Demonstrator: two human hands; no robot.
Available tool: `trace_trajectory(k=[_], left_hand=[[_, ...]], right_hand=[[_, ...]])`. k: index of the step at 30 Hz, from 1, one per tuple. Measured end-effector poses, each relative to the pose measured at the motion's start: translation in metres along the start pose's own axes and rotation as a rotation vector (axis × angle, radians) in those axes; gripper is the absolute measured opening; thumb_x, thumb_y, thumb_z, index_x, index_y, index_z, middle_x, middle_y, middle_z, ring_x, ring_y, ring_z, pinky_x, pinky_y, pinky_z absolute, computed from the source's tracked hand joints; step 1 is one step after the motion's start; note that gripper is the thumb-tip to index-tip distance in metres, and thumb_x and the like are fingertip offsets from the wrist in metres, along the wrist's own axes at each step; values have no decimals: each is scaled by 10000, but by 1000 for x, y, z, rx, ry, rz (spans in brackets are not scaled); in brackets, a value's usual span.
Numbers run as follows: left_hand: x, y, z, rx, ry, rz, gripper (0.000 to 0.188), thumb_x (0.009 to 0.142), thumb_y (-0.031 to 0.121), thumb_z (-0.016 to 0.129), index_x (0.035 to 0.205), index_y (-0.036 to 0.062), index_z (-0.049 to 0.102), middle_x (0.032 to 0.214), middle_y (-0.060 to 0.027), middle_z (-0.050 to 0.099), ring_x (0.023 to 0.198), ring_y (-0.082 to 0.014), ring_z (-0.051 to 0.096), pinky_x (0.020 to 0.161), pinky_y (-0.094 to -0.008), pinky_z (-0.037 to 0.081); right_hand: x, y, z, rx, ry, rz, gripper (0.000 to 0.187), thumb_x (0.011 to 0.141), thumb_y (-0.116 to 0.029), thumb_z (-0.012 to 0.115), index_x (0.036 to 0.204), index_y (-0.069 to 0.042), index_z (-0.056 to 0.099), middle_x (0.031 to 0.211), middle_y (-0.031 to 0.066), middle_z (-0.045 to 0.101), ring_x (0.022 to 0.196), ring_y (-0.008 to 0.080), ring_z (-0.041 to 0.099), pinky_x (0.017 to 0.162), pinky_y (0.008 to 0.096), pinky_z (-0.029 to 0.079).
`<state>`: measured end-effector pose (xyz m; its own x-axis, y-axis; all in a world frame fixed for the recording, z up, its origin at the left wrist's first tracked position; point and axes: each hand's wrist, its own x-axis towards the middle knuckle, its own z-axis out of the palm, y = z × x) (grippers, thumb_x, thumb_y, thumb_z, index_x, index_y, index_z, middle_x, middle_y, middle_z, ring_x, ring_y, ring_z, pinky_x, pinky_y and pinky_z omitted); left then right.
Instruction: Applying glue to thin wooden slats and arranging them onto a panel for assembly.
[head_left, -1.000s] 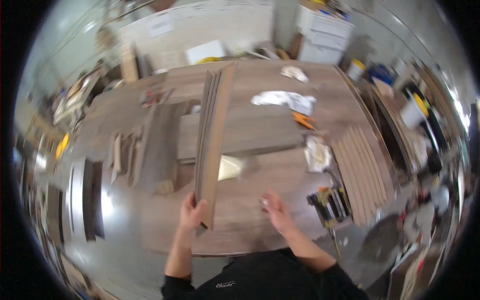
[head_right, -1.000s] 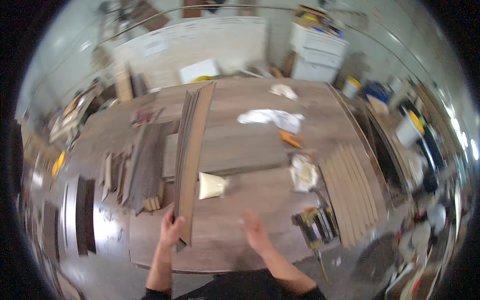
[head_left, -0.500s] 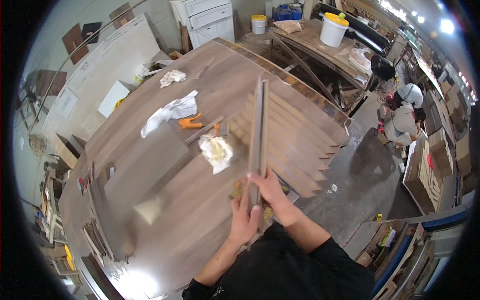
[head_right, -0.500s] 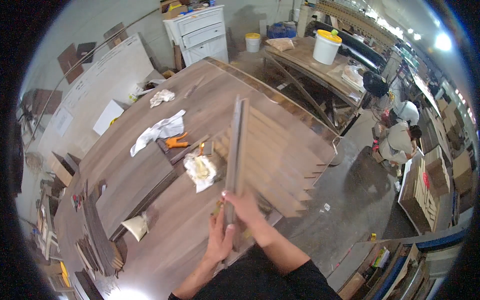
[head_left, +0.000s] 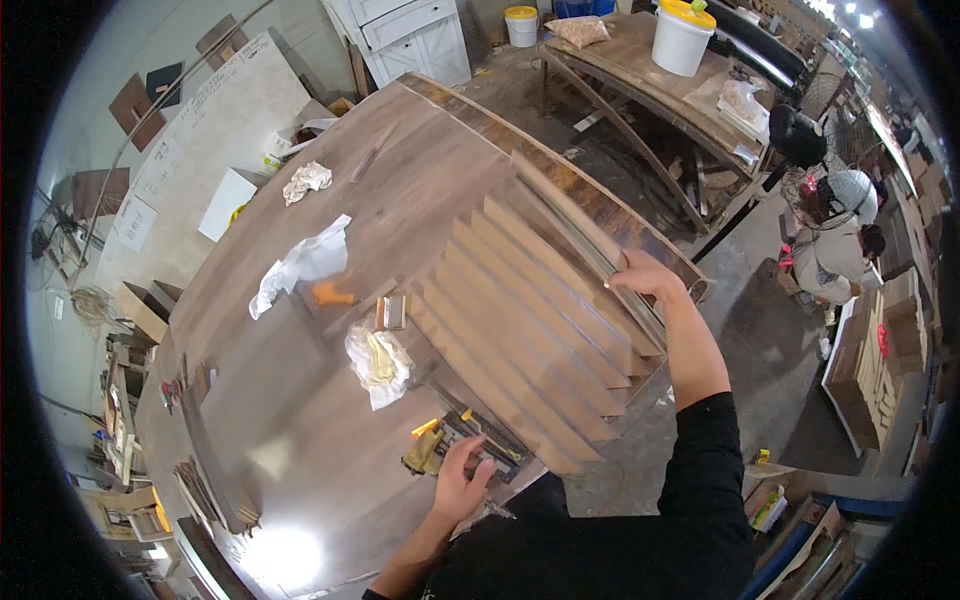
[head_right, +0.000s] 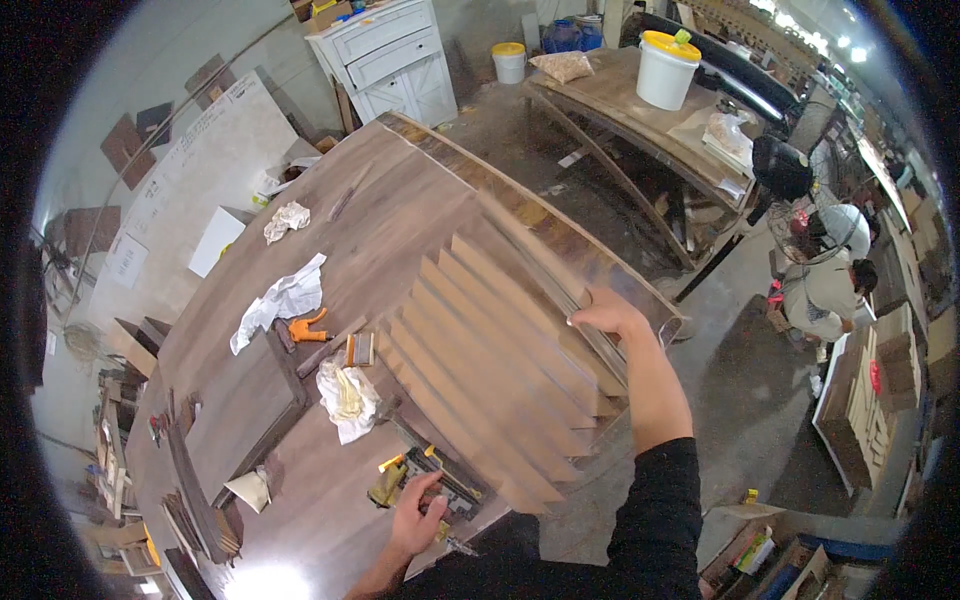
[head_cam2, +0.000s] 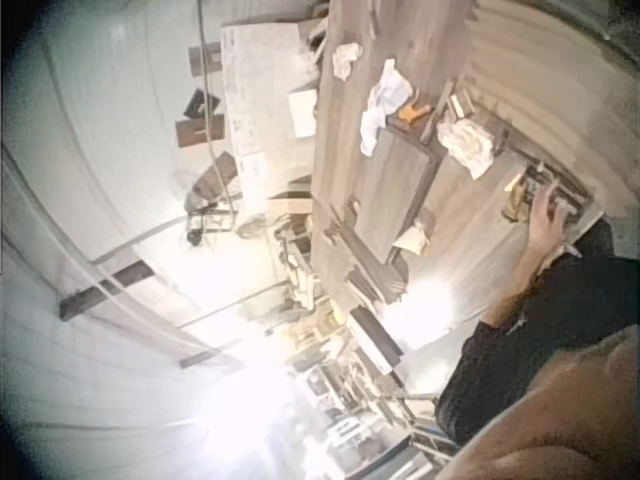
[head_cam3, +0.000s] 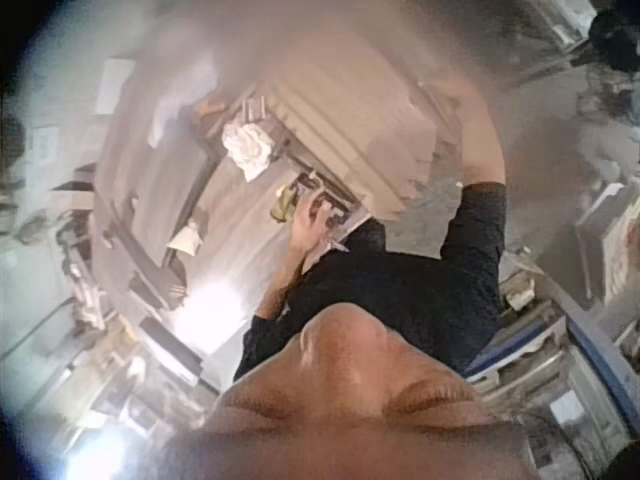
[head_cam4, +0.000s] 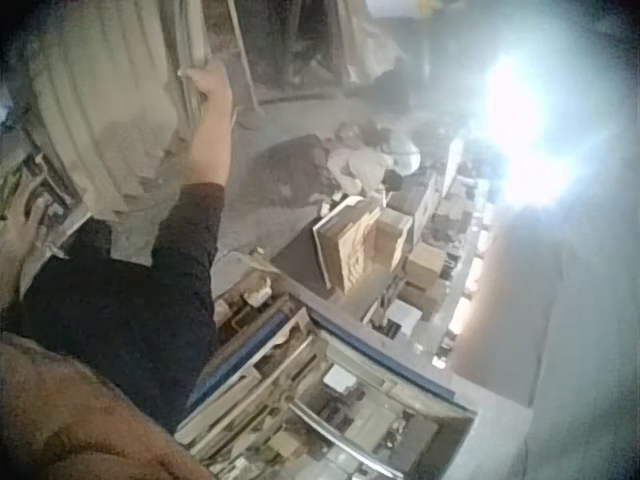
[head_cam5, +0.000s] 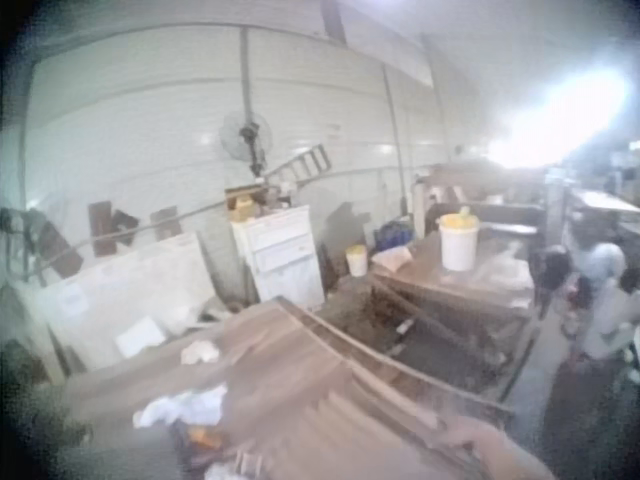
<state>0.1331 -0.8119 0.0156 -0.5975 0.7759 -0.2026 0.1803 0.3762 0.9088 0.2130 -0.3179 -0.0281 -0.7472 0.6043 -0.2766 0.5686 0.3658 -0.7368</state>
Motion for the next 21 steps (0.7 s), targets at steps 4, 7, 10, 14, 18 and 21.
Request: trace_trajectory(k=[4,7,10,14,18,21], left_hand=[[2,10,4,32,19,-34,394,911,96,654,1291,20,583,1247,-164,567,1003,-259,639,847,-338,531],[10,12,5,3,23,-24,352,916,92,648,1256,10,604,1180,-159,617,976,-244,657,832,-337,535],[17,13,4,-35,40,24,324,914,88,645,1226,1,621,1121,-154,660,969,-237,661,826,-331,533],[24,27,0,5,63,56,310,910,83,643,1205,-11,630,1082,-151,693,949,-237,666,812,-318,526],[20,17,-1,-29,75,48,308,908,85,646,1199,-13,633,1076,-150,697,928,-229,667,809,-313,521],[16,15,0,-73,81,-37,308,905,85,648,1195,-16,633,1063,-146,701,909,-217,665,803,-312,519]], right_hand=[[31,-2,-5,-222,-113,48,706,671,-302,783,1260,36,587,1189,265,652,1145,377,614,970,400,479],[43,4,-14,-332,-23,96,742,672,-339,790,1290,11,576,1233,278,627,1180,406,586,997,413,474],[40,1,-17,-386,83,100,817,687,-386,806,1350,0,526,1242,278,619,1172,406,591,1002,433,473],[36,-8,-12,-458,162,93,812,690,-420,825,1324,2,543,1216,261,634,1152,398,603,980,457,484],[32,7,-5,-444,147,-25,666,724,-405,795,1256,-50,610,1186,225,655,1128,398,607,952,459,493],[35,4,-14,-353,101,76,691,692,-352,819,1252,-14,597,1197,256,645,1134,402,609,957,447,489]])
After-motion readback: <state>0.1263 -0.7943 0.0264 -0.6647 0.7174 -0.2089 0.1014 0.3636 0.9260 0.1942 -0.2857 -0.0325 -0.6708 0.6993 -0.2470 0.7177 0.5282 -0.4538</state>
